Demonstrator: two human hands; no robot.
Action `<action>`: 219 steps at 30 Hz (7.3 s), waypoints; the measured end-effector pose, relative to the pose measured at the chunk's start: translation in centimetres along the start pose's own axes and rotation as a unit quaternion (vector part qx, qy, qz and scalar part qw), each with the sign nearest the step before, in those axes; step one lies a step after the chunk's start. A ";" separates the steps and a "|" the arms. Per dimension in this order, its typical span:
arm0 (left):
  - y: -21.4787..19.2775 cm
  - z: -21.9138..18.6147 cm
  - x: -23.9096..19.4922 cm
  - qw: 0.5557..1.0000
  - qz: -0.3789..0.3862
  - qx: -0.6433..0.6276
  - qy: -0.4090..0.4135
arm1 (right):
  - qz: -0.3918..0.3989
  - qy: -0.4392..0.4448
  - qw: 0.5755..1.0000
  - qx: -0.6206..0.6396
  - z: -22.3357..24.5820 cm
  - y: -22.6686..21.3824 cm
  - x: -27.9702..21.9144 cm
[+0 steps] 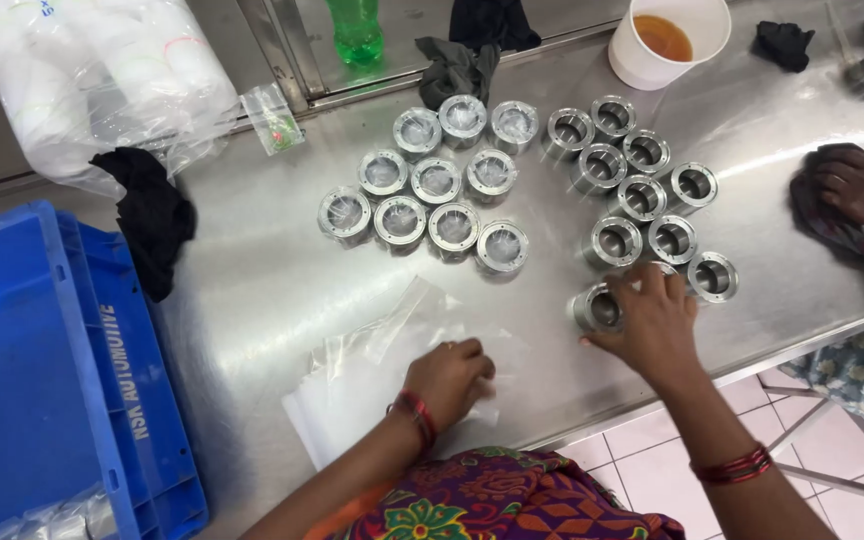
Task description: Cleaning circular metal rings with a cloth and packing them into plastic bags and crates.
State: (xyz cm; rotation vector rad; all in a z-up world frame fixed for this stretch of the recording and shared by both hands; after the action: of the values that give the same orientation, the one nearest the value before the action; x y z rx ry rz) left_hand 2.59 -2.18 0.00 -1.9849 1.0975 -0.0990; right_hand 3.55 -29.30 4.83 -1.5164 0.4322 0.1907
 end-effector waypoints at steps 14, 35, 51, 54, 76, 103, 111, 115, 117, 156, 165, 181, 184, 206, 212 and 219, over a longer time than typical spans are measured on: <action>-0.6 2.8 3.1 0.933 -0.045 -0.346 0.091 | 0.322 -0.049 0.765 0.555 2.4 6.9 -1.6; -4.5 1.2 1.9 0.974 -0.094 -0.204 0.043 | -0.065 -0.200 0.919 0.332 8.3 8.4 1.0; -4.7 1.3 -2.5 0.982 -0.136 -0.104 -0.076 | -0.095 -0.053 0.973 0.204 7.0 7.2 -0.5; -1.5 1.4 -3.9 0.995 -0.056 -0.049 -0.063 | -0.054 -0.166 0.968 0.182 10.0 4.5 -1.7; 1.5 4.7 2.4 0.935 -0.060 -0.350 -0.018 | 0.052 -0.247 0.927 0.277 0.5 3.2 1.9; -3.8 3.0 1.2 0.956 -0.085 -0.280 -0.004 | -0.068 -0.229 0.900 0.365 10.5 7.2 0.7; -2.6 3.8 4.5 0.995 -0.059 -0.067 -0.034 | 0.256 -0.316 0.719 0.563 6.8 7.6 1.1; -1.6 2.9 4.3 0.995 -0.067 -0.073 -0.005 | 0.233 -0.199 0.740 0.598 7.5 8.8 0.5; -2.3 1.9 2.8 0.984 -0.133 -0.120 0.016 | 0.039 -0.109 0.899 0.423 6.1 9.6 0.5; -7.8 -2.2 -0.6 0.918 -0.111 -0.276 0.263 | 0.358 -0.250 0.707 0.557 3.6 7.1 2.3; -5.7 -0.2 -1.1 0.910 -0.038 -0.411 -0.045 | -0.014 -0.210 0.866 0.454 10.0 7.6 1.0; -1.6 2.8 4.2 0.990 -0.122 -0.074 0.018 | 0.113 -0.165 0.839 0.506 7.9 9.5 1.7; -3.2 0.6 0.4 0.969 -0.201 -0.143 0.024 | -0.099 -0.192 0.924 0.317 7.0 8.0 -0.1; 0.3 0.2 1.2 0.984 -0.056 -0.163 -0.034 | -0.031 -0.022 0.978 0.207 -9.0 7.2 1.9; 1.5 2.4 2.5 0.914 -0.024 -0.404 0.006 | 0.217 -0.251 0.860 0.388 0.3 3.5 -0.6; -4.2 -1.3 0.6 0.918 -0.076 -0.320 0.221 | 0.295 -0.252 0.691 0.610 0.3 8.9 1.9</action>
State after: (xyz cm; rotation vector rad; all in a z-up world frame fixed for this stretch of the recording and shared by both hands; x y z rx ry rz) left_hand 5.16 -2.42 3.60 -2.7288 1.3767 -0.3182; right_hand 1.89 -28.79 -4.14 0.0731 0.4328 0.6556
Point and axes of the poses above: each hand's wrist, its own x-axis towards the middle knuckle, its own y-axis out of the palm, z = x × y, the point moved 2 cm from there along x, towards the middle knuckle, and after that the axes turned 15 degrees about z, right-handed, at the moved point
